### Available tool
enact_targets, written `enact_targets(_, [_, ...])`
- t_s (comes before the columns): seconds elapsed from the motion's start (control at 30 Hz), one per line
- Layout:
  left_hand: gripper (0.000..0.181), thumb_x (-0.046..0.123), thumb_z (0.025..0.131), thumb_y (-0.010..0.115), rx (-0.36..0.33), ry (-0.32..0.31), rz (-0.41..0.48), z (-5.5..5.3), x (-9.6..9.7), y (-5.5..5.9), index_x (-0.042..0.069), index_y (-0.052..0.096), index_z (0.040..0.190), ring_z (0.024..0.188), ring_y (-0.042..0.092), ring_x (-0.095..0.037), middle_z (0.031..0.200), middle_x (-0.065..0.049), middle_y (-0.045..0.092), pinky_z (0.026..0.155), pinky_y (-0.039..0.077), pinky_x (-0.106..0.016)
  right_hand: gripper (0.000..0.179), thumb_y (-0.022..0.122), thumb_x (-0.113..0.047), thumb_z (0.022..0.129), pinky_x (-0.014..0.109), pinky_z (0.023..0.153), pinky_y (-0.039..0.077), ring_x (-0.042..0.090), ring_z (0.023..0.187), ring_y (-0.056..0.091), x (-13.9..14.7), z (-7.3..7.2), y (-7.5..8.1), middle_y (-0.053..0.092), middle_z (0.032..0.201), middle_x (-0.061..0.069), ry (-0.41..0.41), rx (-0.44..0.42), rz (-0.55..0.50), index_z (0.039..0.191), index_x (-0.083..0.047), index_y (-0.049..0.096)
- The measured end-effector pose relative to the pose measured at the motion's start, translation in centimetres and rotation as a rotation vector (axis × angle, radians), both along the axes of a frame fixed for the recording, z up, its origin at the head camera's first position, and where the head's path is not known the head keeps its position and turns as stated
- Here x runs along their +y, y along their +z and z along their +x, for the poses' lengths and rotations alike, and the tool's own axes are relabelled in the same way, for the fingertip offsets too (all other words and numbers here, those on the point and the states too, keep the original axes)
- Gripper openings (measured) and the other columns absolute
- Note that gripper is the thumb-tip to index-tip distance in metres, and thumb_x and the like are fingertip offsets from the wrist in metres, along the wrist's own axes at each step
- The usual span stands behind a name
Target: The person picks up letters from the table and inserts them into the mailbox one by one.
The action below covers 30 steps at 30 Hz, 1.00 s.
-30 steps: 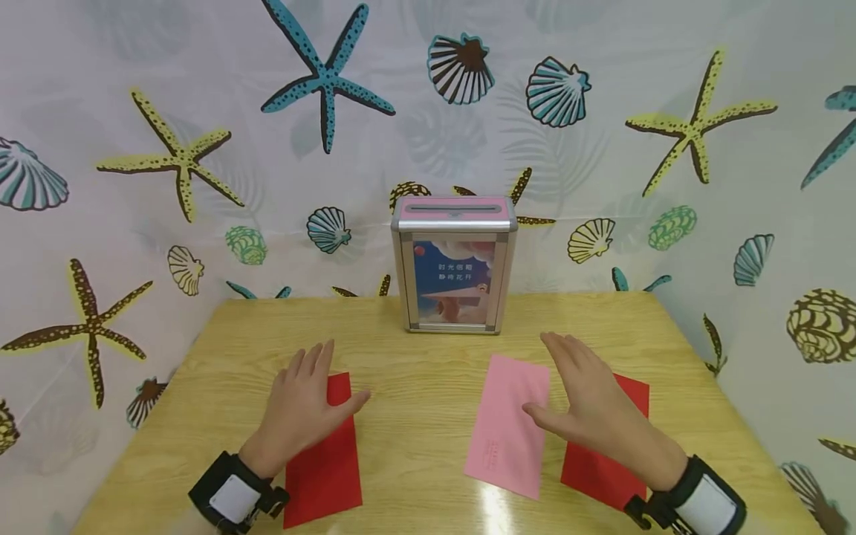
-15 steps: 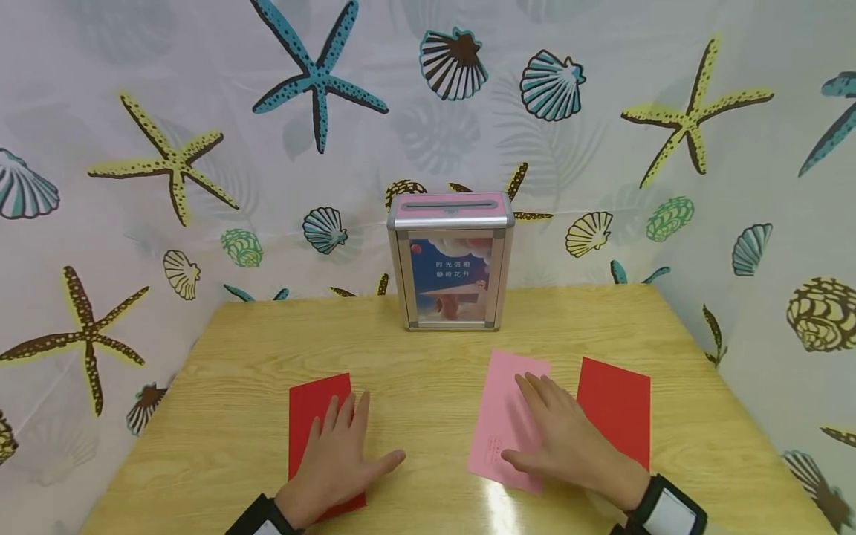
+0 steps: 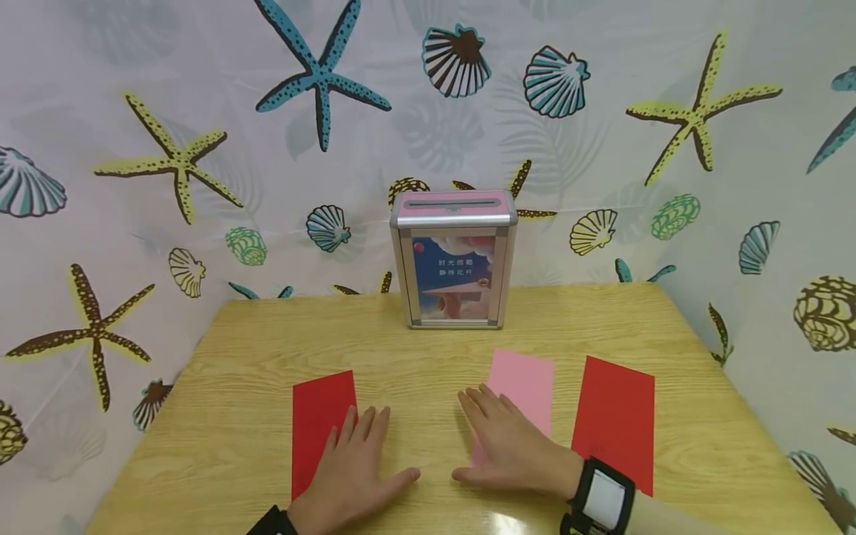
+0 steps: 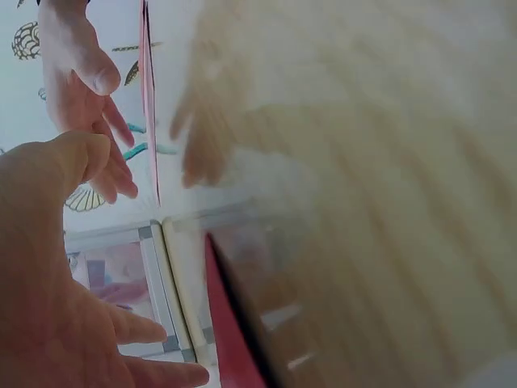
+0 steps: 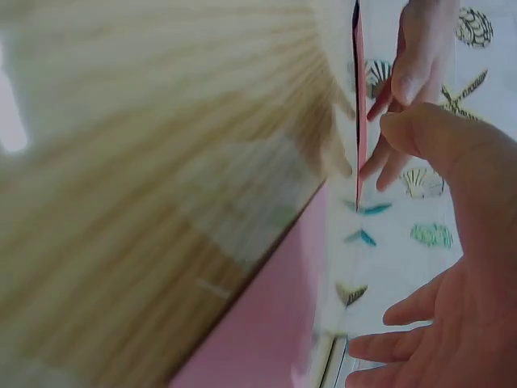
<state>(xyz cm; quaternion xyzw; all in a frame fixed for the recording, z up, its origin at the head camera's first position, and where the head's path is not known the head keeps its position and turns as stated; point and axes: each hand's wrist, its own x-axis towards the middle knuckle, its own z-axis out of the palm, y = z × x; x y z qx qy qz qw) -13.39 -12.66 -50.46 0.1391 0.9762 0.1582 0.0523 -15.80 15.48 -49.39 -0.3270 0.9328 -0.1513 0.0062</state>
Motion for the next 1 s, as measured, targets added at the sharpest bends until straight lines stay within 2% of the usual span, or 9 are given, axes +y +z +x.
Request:
enact_targets(0.17, [0.103, 0.083, 0.077, 0.049, -0.019, 0.035, -0.012, -1.4, -1.5, 0.8, 0.012, 0.034, 0.150, 0.141, 0.019, -0.045, 0.149, -0.019, 0.040, 0.107, 0.022, -0.072, 0.106, 0.053, -0.076, 0.081, 0.055, 0.113, 0.030, 0.039, 0.141, 0.024, -3.1, -0.7, 0.2, 0.033, 0.153, 0.020, 0.094, -0.044, 0.052, 0.151, -0.002, 0.027])
enact_targets(0.27, [0.101, 0.078, 0.078, 0.055, 0.002, 0.077, 0.004, -3.1, -3.0, 1.2, 0.009, 0.035, 0.149, 0.138, 0.025, -0.049, 0.147, -0.021, 0.043, 0.102, 0.030, -0.073, 0.101, 0.056, -0.072, 0.082, 0.048, 0.111, 0.036, 0.034, 0.138, 0.033, -4.9, -1.2, 0.3, 0.038, 0.150, 0.019, 0.129, -0.077, 0.040, 0.150, -0.001, 0.031])
enact_targets(0.37, [0.098, 0.072, 0.079, 0.059, 0.023, 0.137, 0.027, -4.9, -5.1, 1.4, 0.006, 0.036, 0.148, 0.133, 0.033, -0.049, 0.142, -0.022, 0.046, 0.097, 0.035, -0.074, 0.096, 0.058, -0.068, 0.082, 0.042, 0.106, 0.042, 0.028, 0.131, 0.042, -6.6, -2.0, 0.2, 0.044, 0.144, 0.016, 0.146, -0.063, 0.017, 0.147, -0.001, 0.037])
enact_targets(0.47, [0.099, 0.071, 0.080, 0.059, 0.000, 0.172, 0.021, -6.4, -7.3, 1.3, 0.003, 0.035, 0.147, 0.131, 0.032, -0.053, 0.140, -0.025, 0.046, 0.097, 0.031, -0.077, 0.093, 0.060, -0.066, 0.082, 0.040, 0.104, 0.043, 0.027, 0.126, 0.045, -7.9, -2.7, 0.1, 0.048, 0.139, 0.014, 0.156, -0.042, 0.005, 0.145, -0.001, 0.040])
enact_targets(0.57, [0.101, 0.072, 0.080, 0.058, -0.043, 0.182, 0.006, -7.6, -9.0, 1.3, 0.000, 0.035, 0.146, 0.131, 0.024, -0.060, 0.141, -0.030, 0.044, 0.097, 0.023, -0.081, 0.091, 0.061, -0.066, 0.082, 0.039, 0.103, 0.044, 0.027, 0.124, 0.046, -9.2, -3.1, 0.1, 0.050, 0.137, 0.012, 0.160, -0.057, -0.001, 0.144, -0.002, 0.041])
enact_targets(0.63, [0.102, 0.073, 0.080, 0.057, -0.052, 0.182, -0.001, -8.4, -9.9, 1.3, -0.003, 0.036, 0.145, 0.130, 0.023, -0.062, 0.141, -0.032, 0.042, 0.096, 0.023, -0.082, 0.090, 0.062, -0.066, 0.081, 0.038, 0.102, 0.045, 0.026, 0.122, 0.047, -9.9, -3.3, 0.1, 0.051, 0.136, 0.011, 0.163, -0.065, 0.001, 0.144, -0.004, 0.043])
enact_targets(0.8, [0.098, 0.070, 0.081, 0.059, -0.065, 0.181, 0.004, -9.8, -11.0, 1.2, -0.005, 0.039, 0.142, 0.130, 0.022, -0.063, 0.144, -0.035, 0.036, 0.095, 0.026, -0.081, 0.081, 0.064, -0.065, 0.079, 0.030, 0.089, 0.048, 0.016, 0.105, 0.051, -11.7, -3.2, 0.2, 0.055, 0.122, 0.004, 0.199, -0.042, 0.066, 0.136, -0.008, 0.052])
enact_targets(0.9, [0.096, 0.066, 0.082, 0.062, -0.079, 0.176, -0.001, -10.2, -11.1, 1.2, -0.006, 0.039, 0.142, 0.130, 0.021, -0.063, 0.145, -0.037, 0.032, 0.095, 0.031, -0.078, 0.075, 0.064, -0.063, 0.079, 0.023, 0.077, 0.047, 0.010, 0.092, 0.049, -12.6, -2.6, 0.3, 0.055, 0.113, 0.000, 0.244, -0.067, 0.088, 0.131, -0.010, 0.056])
enact_targets(1.0, [0.093, 0.061, 0.083, 0.064, -0.074, 0.166, -0.013, -10.3, -11.0, 1.4, -0.007, 0.039, 0.141, 0.129, 0.025, -0.062, 0.144, -0.039, 0.032, 0.093, 0.036, -0.075, 0.072, 0.064, -0.062, 0.079, 0.016, 0.068, 0.044, 0.005, 0.085, 0.048, -13.4, -1.8, 0.1, 0.053, 0.107, -0.004, 0.280, -0.110, 0.059, 0.130, -0.012, 0.057])
